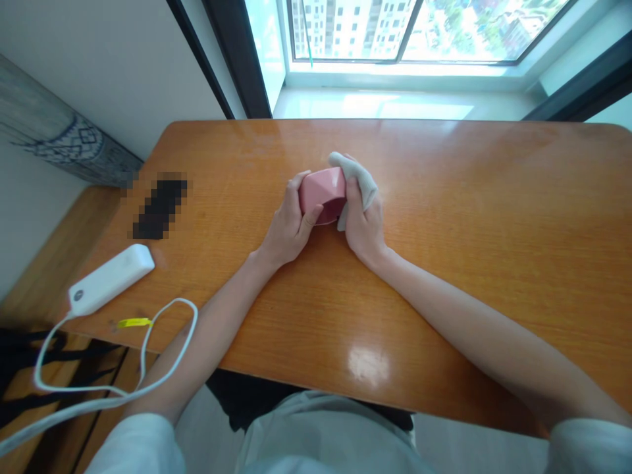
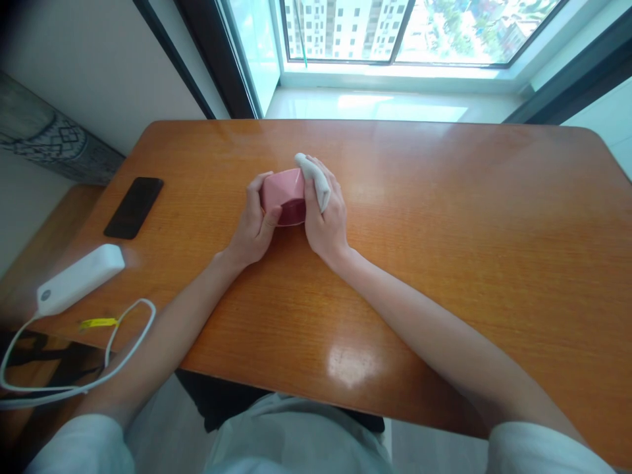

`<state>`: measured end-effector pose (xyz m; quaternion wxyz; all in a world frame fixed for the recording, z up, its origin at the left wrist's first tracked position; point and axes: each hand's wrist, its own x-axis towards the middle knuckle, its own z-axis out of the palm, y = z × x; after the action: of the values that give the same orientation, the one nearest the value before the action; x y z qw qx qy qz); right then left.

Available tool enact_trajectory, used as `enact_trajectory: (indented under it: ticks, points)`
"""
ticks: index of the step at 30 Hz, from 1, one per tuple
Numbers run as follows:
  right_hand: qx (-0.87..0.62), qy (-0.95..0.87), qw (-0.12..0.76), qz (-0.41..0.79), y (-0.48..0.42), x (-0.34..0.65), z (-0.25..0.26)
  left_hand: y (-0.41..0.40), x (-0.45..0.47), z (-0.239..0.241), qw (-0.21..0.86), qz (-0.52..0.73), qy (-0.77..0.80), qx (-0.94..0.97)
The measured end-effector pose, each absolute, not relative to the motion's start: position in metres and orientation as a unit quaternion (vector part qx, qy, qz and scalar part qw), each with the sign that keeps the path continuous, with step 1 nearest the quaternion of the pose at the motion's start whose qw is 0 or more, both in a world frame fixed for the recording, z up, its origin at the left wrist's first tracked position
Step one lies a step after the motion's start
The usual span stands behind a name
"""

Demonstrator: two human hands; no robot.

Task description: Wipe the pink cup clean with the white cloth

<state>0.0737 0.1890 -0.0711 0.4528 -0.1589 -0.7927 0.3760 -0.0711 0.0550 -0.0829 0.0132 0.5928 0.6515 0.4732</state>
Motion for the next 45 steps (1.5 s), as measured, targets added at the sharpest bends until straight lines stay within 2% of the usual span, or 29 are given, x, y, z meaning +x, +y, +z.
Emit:
enact_trajectory:
  ticks: [5, 11, 16, 21, 27, 33, 38, 41, 45]
  points:
    - [-0.09, -0.844, 0.424, 0.317, 0.183, 0.078, -0.065, 0.054, -0.071, -0.082, 0.031, 0.469, 0.66, 0.586]
    - [-0.134, -0.804, 0.463, 0.348, 0.189, 0.074, -0.073, 0.055, -0.073, -0.084, 0.018, 0.471, 0.653, 0.593]
    - [-0.045, -0.853, 0.453, 0.257, 0.183, 0.077, -0.071, 0.054, -0.071, -0.083, 0.031, 0.484, 0.644, 0.592]
    - [-0.15, -0.802, 0.463, 0.347, 0.19, 0.072, -0.077, 0.056, -0.074, -0.085, 0.023, 0.482, 0.64, 0.597]
    - [-0.044, -0.856, 0.443, 0.262, 0.18, 0.079, -0.068, 0.055, -0.073, -0.085, 0.037, 0.507, 0.621, 0.597]
    - [-0.124, -0.814, 0.484, 0.297, 0.187, 0.074, -0.072, 0.056, -0.074, -0.088, 0.025, 0.494, 0.633, 0.596]
    - [-0.029, -0.861, 0.453, 0.227, 0.177, 0.081, -0.064, 0.055, -0.074, -0.087, 0.029, 0.505, 0.622, 0.597]
    - [-0.066, -0.834, 0.467, 0.286, 0.179, 0.079, -0.063, 0.056, -0.074, -0.086, 0.022, 0.5, 0.627, 0.598]
    - [-0.187, -0.749, 0.462, 0.437, 0.188, 0.071, -0.07, 0.056, -0.076, -0.087, 0.012, 0.49, 0.632, 0.601]
